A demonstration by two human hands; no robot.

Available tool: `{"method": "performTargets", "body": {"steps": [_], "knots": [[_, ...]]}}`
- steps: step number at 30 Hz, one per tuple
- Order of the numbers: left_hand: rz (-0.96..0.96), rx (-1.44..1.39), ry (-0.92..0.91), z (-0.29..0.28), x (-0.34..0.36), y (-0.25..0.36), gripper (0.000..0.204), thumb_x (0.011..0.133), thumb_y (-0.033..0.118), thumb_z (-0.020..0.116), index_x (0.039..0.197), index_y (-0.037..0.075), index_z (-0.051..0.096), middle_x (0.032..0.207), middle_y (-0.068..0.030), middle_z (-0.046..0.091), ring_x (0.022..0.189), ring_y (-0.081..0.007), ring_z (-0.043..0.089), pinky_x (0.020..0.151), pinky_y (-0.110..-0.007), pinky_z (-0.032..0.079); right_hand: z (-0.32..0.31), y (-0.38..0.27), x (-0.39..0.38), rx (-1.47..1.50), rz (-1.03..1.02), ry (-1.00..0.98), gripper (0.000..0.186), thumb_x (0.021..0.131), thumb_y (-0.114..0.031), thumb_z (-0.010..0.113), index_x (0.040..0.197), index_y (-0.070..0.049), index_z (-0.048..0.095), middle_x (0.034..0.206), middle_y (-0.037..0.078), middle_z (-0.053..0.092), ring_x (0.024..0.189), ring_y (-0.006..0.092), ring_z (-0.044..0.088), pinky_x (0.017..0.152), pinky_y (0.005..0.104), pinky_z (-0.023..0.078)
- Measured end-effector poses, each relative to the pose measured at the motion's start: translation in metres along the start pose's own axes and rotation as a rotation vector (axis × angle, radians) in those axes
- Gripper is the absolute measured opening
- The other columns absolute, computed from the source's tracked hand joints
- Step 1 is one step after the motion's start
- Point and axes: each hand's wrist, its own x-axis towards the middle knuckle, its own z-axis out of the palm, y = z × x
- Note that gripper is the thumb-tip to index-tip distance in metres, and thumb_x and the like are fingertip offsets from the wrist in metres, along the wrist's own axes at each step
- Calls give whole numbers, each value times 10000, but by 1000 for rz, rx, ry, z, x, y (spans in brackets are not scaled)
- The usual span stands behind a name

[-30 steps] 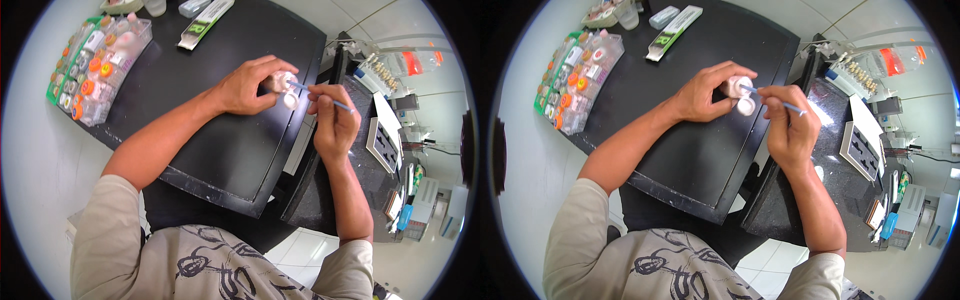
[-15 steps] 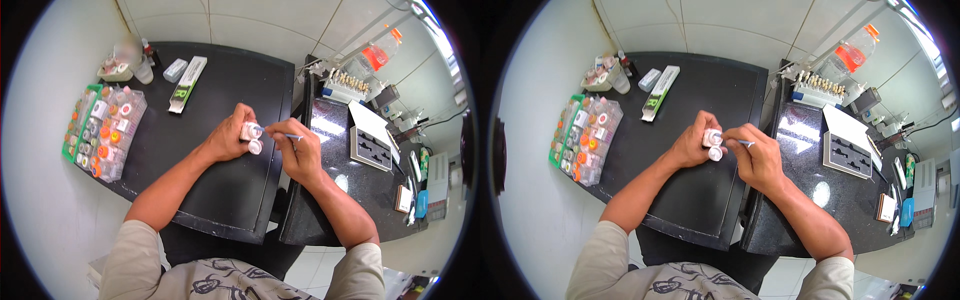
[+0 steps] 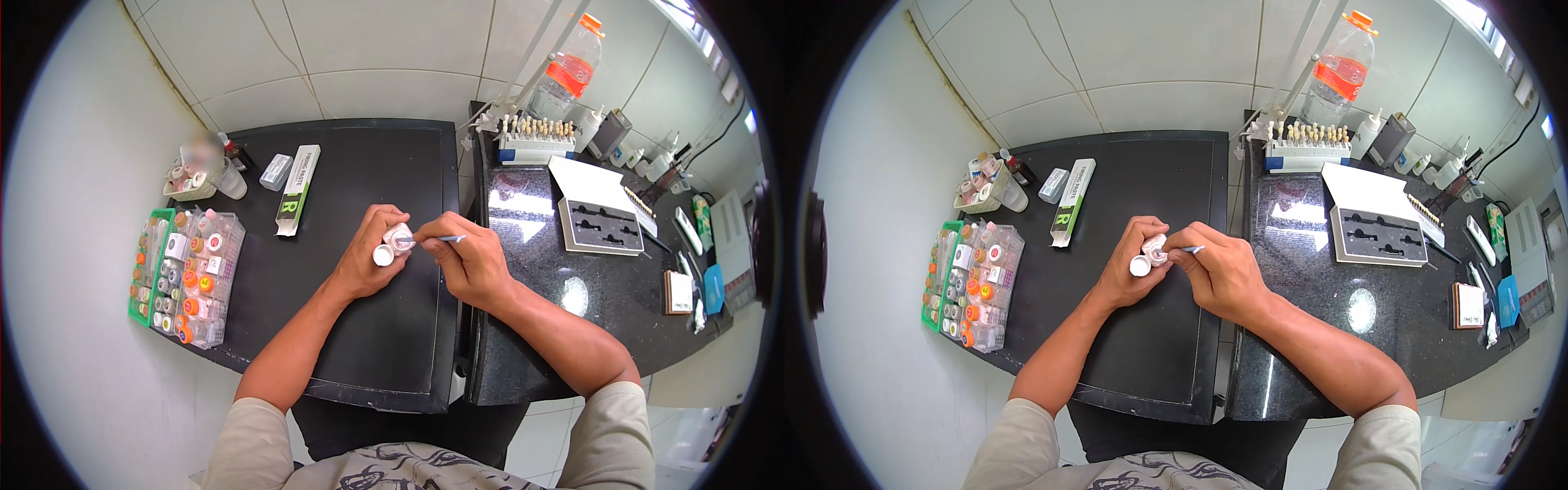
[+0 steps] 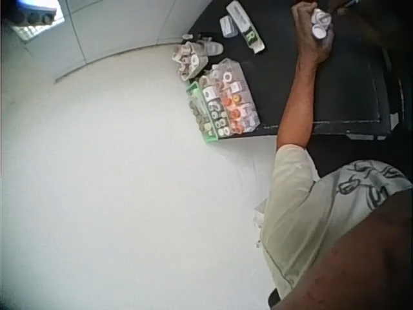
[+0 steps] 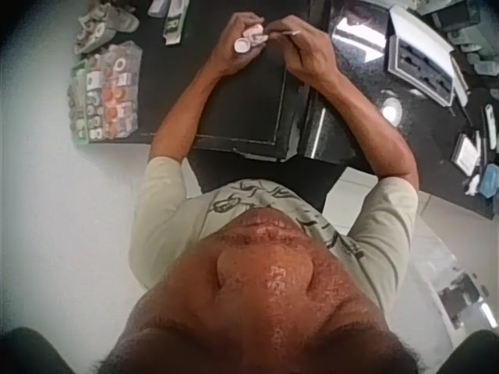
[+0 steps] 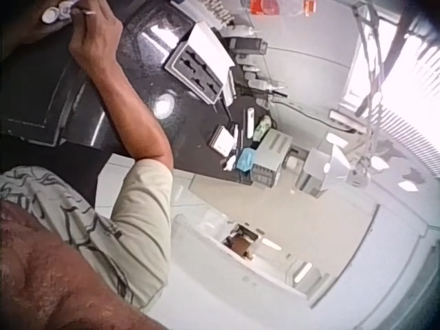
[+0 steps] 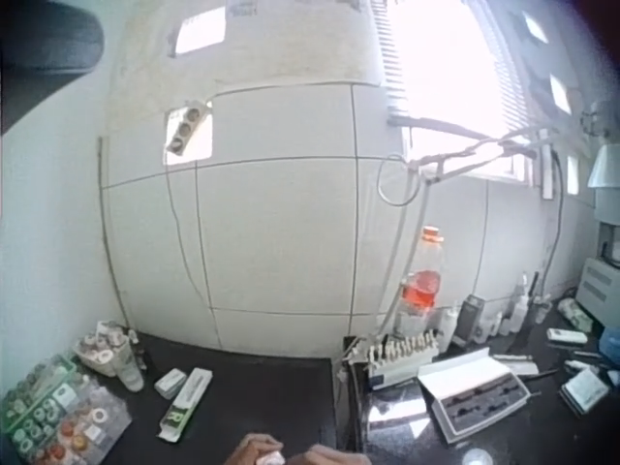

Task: Applying dental stains and glazes to a crown or bridge on a stone model using an applicator brush.

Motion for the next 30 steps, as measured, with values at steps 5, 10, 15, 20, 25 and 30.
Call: {"method": "performTargets", "body": {"steps": [5, 10, 15, 20, 25, 30], "knots": [[-89, -65, -31, -3, 1, 7, 558, 848, -33, 722, 1381, 51, 580, 1327, -153, 591, 1166, -310, 664, 977, -405, 550, 0, -1, 1, -16, -68, 22, 88, 976, -49, 715, 1060, -60, 689, 924, 88, 693, 719, 334, 696, 603, 414, 537], [-152, -161, -34, -2, -1, 3, 532, 860, -4, 710, 1374, 42, 579, 1263, -149, 642, 1114, -294, 689, 973, -391, 551, -5, -5, 0, 0, -66, 86, 149, 963, -37, 718, 1105, -79, 701, 944, 83, 701, 729, 342, 703, 614, 420, 548], [-183, -65, -58, -3, -4, 1, 500, 875, 35, 735, 1348, 38, 571, 1212, -136, 656, 1099, -273, 697, 932, -385, 560, 2, 4, -3, -44, -86, 12, 208, 932, -11, 726, 1123, -94, 708, 947, 91, 704, 734, 332, 710, 613, 426, 548], [-210, -68, -76, -1, -1, 5, 515, 880, 96, 817, 1307, 45, 533, 1165, -109, 668, 1065, -256, 702, 908, -379, 565, -1, -1, -3, -72, -33, -30, 233, 889, 8, 729, 1095, -99, 722, 904, 88, 706, 713, 337, 714, 598, 421, 555], [-233, -187, -26, 4, -6, -2, 555, 890, 113, 851, 1253, 56, 435, 1118, -90, 678, 1002, -206, 709, 857, -358, 579, 0, -2, -1, -32, -82, 34, 183, 910, 15, 728, 1068, -78, 737, 893, 94, 711, 689, 330, 708, 592, 402, 554], [-217, -232, 1, 5, -6, -5, 547, 898, 92, 838, 1235, 68, 407, 1183, -120, 642, 1019, -180, 684, 869, -358, 575, 0, -3, -1, -55, -79, 31, 133, 935, 13, 733, 1048, -56, 745, 908, 106, 721, 688, 321, 710, 588, 383, 553]]}}
